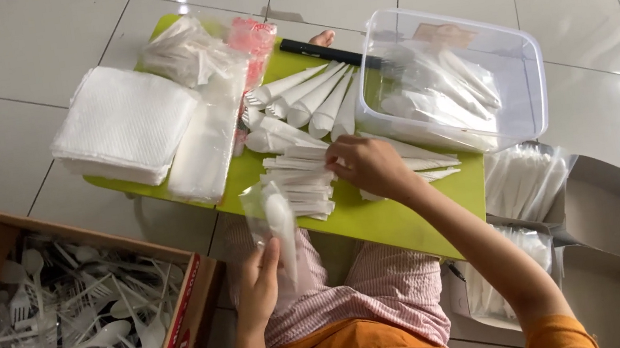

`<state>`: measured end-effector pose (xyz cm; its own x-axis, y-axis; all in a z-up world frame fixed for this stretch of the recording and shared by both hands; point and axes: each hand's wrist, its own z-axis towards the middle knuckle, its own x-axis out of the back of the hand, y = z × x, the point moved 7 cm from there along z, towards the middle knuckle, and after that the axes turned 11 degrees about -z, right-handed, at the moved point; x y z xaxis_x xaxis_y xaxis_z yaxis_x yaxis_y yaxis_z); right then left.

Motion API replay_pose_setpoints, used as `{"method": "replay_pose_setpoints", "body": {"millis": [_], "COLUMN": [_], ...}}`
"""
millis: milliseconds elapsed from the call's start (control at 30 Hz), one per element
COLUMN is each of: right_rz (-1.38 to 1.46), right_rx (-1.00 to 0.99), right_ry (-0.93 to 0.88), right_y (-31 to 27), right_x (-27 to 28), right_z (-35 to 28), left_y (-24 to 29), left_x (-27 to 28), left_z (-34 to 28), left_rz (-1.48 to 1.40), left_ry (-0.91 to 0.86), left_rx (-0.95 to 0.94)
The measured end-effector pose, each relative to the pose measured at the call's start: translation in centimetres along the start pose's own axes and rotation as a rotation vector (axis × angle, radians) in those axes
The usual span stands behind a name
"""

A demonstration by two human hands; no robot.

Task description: Wrapping plastic forks and spoons in white napkins and organizing them into cardboard boxes for service.

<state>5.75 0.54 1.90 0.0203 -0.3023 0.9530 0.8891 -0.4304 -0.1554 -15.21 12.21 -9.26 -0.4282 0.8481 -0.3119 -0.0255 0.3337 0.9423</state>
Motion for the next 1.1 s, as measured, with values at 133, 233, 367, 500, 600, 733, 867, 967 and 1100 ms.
{"method": "replay_pose_setpoints", "body": {"millis": [133,233,367,500,600,733,867,967,1100], "right_rz": [0.123,0.325,0.418,0.286,0.286,0.292,0.333,0.495,0.648], "right_rx": [-0.062,-0.099,-0.079,0.012,0.094,0.274,0.143,-0.122,-0.316], "right_ry": [0.102,0.057,0.003,-0.115,-0.175,-0.237,-0.263,-0.268,-0.267], "right_y": [-0.4,0.3,-0.1,-1.4,-2.1,-3.4,-4.2,-2.8,-0.2], "right_x": [3.2,4.6,7.4,8.7,8.5,7.0,6.2,5.3,4.0], "right_z": [-0.4,-1.3,-2.2,-2.5,-2.8,-3.9,-5.1,-6.5,-8.1], "left_y": [1.0,1.1,2.9,2.5,1.2,0.9,0.7,-1.2,-1.7], "left_x": [-0.3,-1.0,-2.5,-3.5,-4.7,-6.4,-8.1,-8.3,-8.3], "left_z": [-0.3,-0.4,-0.9,-1.0,-1.2,-1.7,-2.0,-1.8,-1.8], "left_rz": [0.128,0.169,0.193,0.211,0.205,0.155,0.116,0.1,0.04], "left_ry": [-0.007,-0.055,-0.116,-0.181,-0.301,-0.314,-0.319,-0.38,-0.391], "left_rx": [-0.014,-0.087,-0.063,-0.034,0.001,0.119,0.272,0.21,0.201]}}
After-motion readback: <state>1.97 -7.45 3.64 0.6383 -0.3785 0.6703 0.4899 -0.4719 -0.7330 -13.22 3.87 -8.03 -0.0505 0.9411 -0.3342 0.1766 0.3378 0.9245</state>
